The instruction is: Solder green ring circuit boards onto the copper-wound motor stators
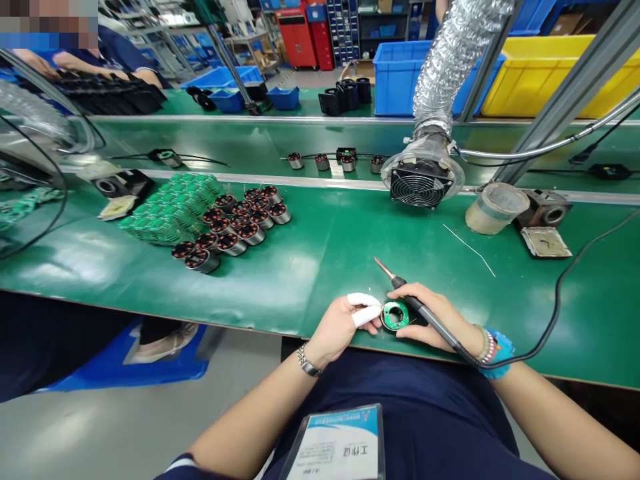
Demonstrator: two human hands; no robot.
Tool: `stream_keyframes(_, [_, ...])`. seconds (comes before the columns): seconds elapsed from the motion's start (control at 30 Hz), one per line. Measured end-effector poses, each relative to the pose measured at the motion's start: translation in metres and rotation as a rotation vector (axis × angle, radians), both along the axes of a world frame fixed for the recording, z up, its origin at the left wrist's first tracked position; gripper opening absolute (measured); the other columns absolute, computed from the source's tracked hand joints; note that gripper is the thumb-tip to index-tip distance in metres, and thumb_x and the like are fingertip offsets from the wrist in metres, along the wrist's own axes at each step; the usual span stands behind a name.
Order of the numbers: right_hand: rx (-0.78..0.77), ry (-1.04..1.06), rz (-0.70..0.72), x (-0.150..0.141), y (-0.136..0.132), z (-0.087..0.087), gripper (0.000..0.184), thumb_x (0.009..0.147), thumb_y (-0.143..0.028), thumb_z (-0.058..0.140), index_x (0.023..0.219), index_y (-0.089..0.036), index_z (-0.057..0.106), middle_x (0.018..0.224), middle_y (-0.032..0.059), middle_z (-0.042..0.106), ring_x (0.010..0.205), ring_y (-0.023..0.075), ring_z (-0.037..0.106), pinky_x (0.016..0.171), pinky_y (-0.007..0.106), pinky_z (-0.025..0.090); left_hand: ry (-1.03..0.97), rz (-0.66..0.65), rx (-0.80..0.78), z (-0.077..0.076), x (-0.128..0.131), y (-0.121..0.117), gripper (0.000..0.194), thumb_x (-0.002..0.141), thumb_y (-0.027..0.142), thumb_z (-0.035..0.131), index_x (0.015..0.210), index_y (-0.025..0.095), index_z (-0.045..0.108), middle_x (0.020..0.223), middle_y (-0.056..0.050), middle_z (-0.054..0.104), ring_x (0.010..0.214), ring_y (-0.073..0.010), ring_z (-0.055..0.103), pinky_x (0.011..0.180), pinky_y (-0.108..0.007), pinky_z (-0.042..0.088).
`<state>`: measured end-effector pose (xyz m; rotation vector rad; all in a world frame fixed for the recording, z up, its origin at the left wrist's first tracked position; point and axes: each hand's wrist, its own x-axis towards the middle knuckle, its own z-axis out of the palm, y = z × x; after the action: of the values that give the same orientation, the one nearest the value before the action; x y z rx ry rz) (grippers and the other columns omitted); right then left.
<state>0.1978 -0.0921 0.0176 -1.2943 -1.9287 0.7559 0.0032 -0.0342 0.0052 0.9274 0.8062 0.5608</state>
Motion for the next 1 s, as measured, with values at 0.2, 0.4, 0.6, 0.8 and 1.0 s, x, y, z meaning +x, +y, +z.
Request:
stream_keyframes(0.2, [0.157, 0.093, -0.11, -0.019, 0.008, 0.003, 0.023, 0.084, -0.019, 0.053, 0.106, -0.023, 0.05, 0.091, 0.004, 0.061, 0.089, 0.017, 0.058, 0.082, 0.031, 0.047, 0.005, -0.117, 0.066, 0.001, 0.006, 0.005, 0.019, 0.071, 0.029, 0.067, 0.076, 0.012, 0.061, 0.059, 0.0, 0.058, 0.05, -0.0073, 0.053, 0.049, -0.018, 0.045])
stream_keyframes(0.4, [0.242, 0.04, -0.156, -0.034, 0.007, 0.003, 0.024, 0.083, -0.011, 0.048, 0.105, -0.019, 0.052, 0.085, 0.0057, 0.056, 0.08, 0.0169, 0.054, 0.071, 0.031, 0.048, 0.004, -0.105, 0.071, -0.001, 0.003, 0.003, 0.022, 0.071, 0.031, 0.067, 0.076, 0.012, 0.058, 0.06, 0.001, 0.057, 0.051, -0.008, 0.054, 0.055, -0.021, 0.048])
stream_keyframes(0.6, [0.229, 0.051, -0.198, -0.026, -0.008, 0.011, 0.025, 0.081, -0.009, 0.051, 0.104, -0.019, 0.051, 0.085, 0.0052, 0.057, 0.081, 0.0172, 0.054, 0.073, 0.031, 0.048, 0.079, -0.224, 0.087, 0.002, 0.001, 0.005, 0.023, 0.071, 0.033, 0.066, 0.076, 0.012, 0.057, 0.059, 0.0, 0.059, 0.053, -0.01, 0.057, 0.056, -0.023, 0.047])
stream_keyframes(0.8, [0.117, 0.016, -0.174, -0.014, -0.021, 0.006, 0.032, 0.08, -0.013, 0.056, 0.11, -0.02, 0.05, 0.099, 0.0077, 0.058, 0.092, 0.0182, 0.057, 0.081, 0.032, 0.048, 0.151, -0.333, 0.124, 0.004, 0.003, 0.007, 0.021, 0.073, 0.032, 0.064, 0.074, 0.012, 0.059, 0.058, -0.001, 0.061, 0.052, -0.0091, 0.056, 0.057, -0.022, 0.047])
stream_keyframes(1.0, [0.162, -0.02, -0.153, -0.017, -0.023, -0.008, 0.034, 0.083, -0.017, 0.056, 0.115, -0.02, 0.048, 0.104, 0.0087, 0.058, 0.099, 0.0194, 0.055, 0.084, 0.034, 0.048, 0.181, -0.304, 0.039, 0.008, 0.006, 0.003, 0.022, 0.069, 0.031, 0.066, 0.074, 0.011, 0.059, 0.058, -0.001, 0.061, 0.053, -0.0101, 0.059, 0.055, -0.022, 0.048])
